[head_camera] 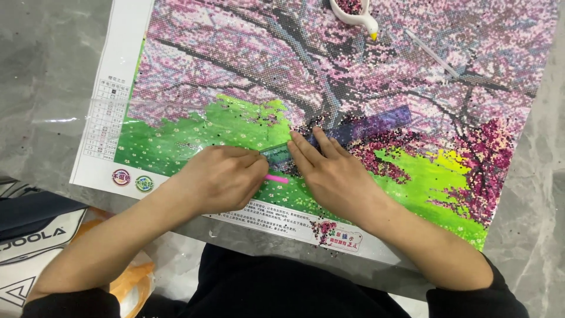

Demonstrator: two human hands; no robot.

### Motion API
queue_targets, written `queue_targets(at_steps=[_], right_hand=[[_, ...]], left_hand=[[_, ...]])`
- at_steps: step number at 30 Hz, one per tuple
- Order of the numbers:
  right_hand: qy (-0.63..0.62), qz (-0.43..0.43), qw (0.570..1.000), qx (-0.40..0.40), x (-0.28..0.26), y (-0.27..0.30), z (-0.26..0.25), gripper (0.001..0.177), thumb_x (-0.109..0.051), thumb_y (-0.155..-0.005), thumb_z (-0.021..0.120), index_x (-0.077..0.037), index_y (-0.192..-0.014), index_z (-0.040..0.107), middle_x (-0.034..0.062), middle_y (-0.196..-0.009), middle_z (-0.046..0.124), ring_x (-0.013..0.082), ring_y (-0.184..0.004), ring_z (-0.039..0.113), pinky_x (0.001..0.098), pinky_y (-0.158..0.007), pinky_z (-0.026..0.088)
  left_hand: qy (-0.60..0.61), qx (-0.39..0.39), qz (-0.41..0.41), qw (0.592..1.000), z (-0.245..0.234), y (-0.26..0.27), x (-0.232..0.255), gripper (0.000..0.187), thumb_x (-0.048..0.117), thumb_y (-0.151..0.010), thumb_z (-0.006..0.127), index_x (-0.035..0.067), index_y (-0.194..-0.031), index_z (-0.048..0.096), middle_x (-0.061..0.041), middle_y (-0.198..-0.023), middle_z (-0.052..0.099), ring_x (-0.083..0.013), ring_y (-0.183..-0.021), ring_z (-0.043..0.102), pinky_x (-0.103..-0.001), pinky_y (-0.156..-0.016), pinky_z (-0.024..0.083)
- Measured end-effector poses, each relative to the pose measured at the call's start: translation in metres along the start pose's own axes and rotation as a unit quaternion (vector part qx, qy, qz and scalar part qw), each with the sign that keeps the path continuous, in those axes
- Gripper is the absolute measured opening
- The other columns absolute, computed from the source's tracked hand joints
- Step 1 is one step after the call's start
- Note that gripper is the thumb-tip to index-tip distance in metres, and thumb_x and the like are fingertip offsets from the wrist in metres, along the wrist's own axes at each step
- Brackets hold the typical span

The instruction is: A person is working on a diamond painting, applying wax to a stylus and then using it to pick up and place small resin beads onto a coded, adhesive canvas.

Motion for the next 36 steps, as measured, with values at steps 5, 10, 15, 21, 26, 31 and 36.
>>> queue_targets(at_steps=[5, 10, 15, 21, 26, 31, 36], right_hand=[[-0.09, 0.027, 0.993, -0.071, 0.026, 0.009, -0.029, 0.054, -0.003, -0.09, 0.047, -0.001, -0.144, 0.038, 0.0174, -0.152, 0.037, 0.0461, -0.134, 0.038, 0.0457, -0.082, 0.06], [-0.052, 0.079, 0.99, 0.106, 0.055, 0.036, -0.038, 0.039, -0.007, -0.086, 0.056, -0.003, -0.124, 0.066, 0.015, -0.126, 0.065, 0.0377, -0.117, 0.06, 0.0384, -0.087, 0.055], [-0.041, 0.093, 0.981, 0.166, 0.06, 0.043, -0.027, 0.033, -0.012, -0.088, 0.063, -0.006, -0.12, 0.069, 0.0122, -0.124, 0.068, 0.0293, -0.117, 0.063, 0.0329, -0.093, 0.053], [-0.049, 0.097, 0.98, 0.166, 0.062, 0.042, -0.028, 0.031, -0.013, -0.089, 0.062, -0.006, -0.117, 0.071, 0.013, -0.123, 0.067, 0.0297, -0.116, 0.062, 0.0334, -0.092, 0.053], [-0.053, 0.097, 0.98, 0.163, 0.062, 0.042, -0.03, 0.033, -0.011, -0.088, 0.061, -0.005, -0.119, 0.069, 0.0128, -0.124, 0.066, 0.0291, -0.117, 0.062, 0.0341, -0.09, 0.054], [-0.058, 0.096, 0.986, 0.125, 0.062, 0.043, -0.028, 0.044, -0.003, -0.08, 0.058, -0.005, -0.123, 0.067, 0.0161, -0.128, 0.062, 0.0317, -0.121, 0.058, 0.0358, -0.092, 0.053], [-0.166, 0.1, 0.977, 0.085, 0.072, 0.04, -0.031, 0.036, -0.007, -0.083, 0.062, 0.0, -0.118, 0.068, 0.0192, -0.128, 0.063, 0.0366, -0.121, 0.057, 0.0413, -0.093, 0.053]], left_hand=[[0.002, -0.066, 0.003, 0.998, 0.001, -0.001, -0.001, 0.019, 0.011, -0.09, 0.05, 0.011, -0.072, 0.055, -0.004, -0.065, 0.061, -0.0251, -0.052, 0.062, -0.04, -0.035, 0.047], [0.014, -0.031, -0.03, 0.999, -0.014, 0.0, 0.003, 0.024, 0.013, -0.09, 0.047, 0.01, -0.074, 0.064, -0.011, -0.069, 0.072, -0.0256, -0.077, 0.074, -0.036, -0.061, 0.059], [0.013, -0.157, -0.053, 0.986, -0.012, -0.018, 0.006, 0.025, 0.01, -0.086, 0.042, 0.009, -0.079, 0.066, -0.013, -0.067, 0.07, -0.028, -0.068, 0.073, -0.04, -0.057, 0.06], [0.019, -0.173, 0.015, 0.985, -0.004, -0.067, 0.02, 0.027, 0.006, -0.084, 0.04, 0.004, -0.085, 0.067, -0.015, -0.067, 0.07, -0.0296, -0.067, 0.072, -0.041, -0.058, 0.06], [0.032, -0.176, 0.042, 0.983, 0.009, -0.095, 0.022, 0.029, 0.01, -0.085, 0.039, 0.001, -0.087, 0.066, -0.021, -0.067, 0.068, -0.0387, -0.066, 0.071, -0.049, -0.055, 0.058], [0.069, -0.178, 0.06, 0.98, 0.027, -0.117, 0.025, 0.033, 0.009, -0.085, 0.036, -0.002, -0.085, 0.068, -0.024, -0.068, 0.068, -0.0396, -0.065, 0.071, -0.047, -0.054, 0.058], [0.022, -0.104, 0.097, 0.99, 0.044, -0.126, 0.017, 0.036, 0.016, -0.091, 0.032, -0.005, -0.1, 0.061, -0.025, -0.071, 0.068, -0.0436, -0.064, 0.07, -0.05, -0.055, 0.057]])
Point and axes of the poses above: each hand's wrist, its own y-axis away from the middle knuckle, its own z-axis out of the palm, x = y × z, the point moved 6 cm from there along -y, towards the middle knuckle
